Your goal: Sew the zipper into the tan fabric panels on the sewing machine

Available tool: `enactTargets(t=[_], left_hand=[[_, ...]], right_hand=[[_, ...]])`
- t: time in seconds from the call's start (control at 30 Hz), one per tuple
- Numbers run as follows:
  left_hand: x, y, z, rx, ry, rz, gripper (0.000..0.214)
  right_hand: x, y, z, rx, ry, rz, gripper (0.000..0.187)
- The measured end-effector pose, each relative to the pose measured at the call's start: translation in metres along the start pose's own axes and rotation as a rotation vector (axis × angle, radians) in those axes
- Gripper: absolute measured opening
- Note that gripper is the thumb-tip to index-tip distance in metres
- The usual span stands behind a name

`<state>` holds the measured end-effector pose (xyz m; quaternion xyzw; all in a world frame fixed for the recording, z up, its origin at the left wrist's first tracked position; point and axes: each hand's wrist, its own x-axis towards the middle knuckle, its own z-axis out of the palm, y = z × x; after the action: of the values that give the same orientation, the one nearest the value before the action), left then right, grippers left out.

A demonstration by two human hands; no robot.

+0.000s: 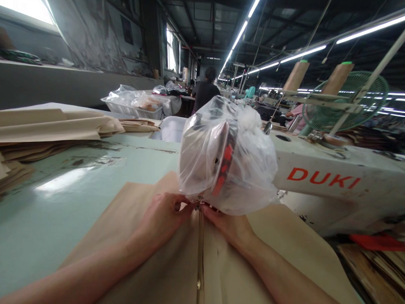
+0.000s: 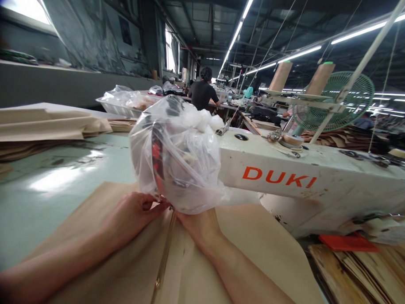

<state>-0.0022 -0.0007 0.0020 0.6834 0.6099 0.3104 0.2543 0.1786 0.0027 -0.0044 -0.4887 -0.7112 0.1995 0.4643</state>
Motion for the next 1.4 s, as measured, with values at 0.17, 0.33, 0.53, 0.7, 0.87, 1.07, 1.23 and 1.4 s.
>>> enactTargets(t=[0.17,0.33,0.53,0.7,0.87,1.07,1.23,1.4], left_hand=[[0.0,-0.001,0.001,0.051,0.006,0.03,0.035],[0.0,-0.002,0.002,0.059,0.013,0.043,0.033],[0.001,-0.008,0.004,0.053,0.01,0.058,0.036],[0.001,-0.01,0.005,0.074,0.014,0.05,0.035],[-0.001,-0.006,0.003,0.109,-0.007,0.044,0.029],[-0.003,0.0,-0.003,0.133,-0.009,0.105,0.029],[-0.004,0.003,-0.008,0.153,-0.028,0.147,0.029],[-0.004,0.004,-0.013,0.198,-0.06,0.172,0.029]], right_hand=[[-0.001,-0.001,0.002,-0.046,-0.044,0.001,0.026],[0.001,0.0,0.003,-0.102,-0.049,-0.007,0.021],[0.002,0.0,0.003,-0.157,-0.05,0.018,0.017],[-0.001,0.0,0.003,-0.213,-0.054,0.008,0.019],[-0.002,0.002,0.006,-0.237,-0.04,0.017,0.024],[-0.004,0.009,0.01,-0.238,-0.015,0.025,0.026],[-0.006,0.011,0.01,-0.22,-0.014,0.03,0.024],[-0.005,0.003,0.004,-0.204,-0.042,0.013,0.021]])
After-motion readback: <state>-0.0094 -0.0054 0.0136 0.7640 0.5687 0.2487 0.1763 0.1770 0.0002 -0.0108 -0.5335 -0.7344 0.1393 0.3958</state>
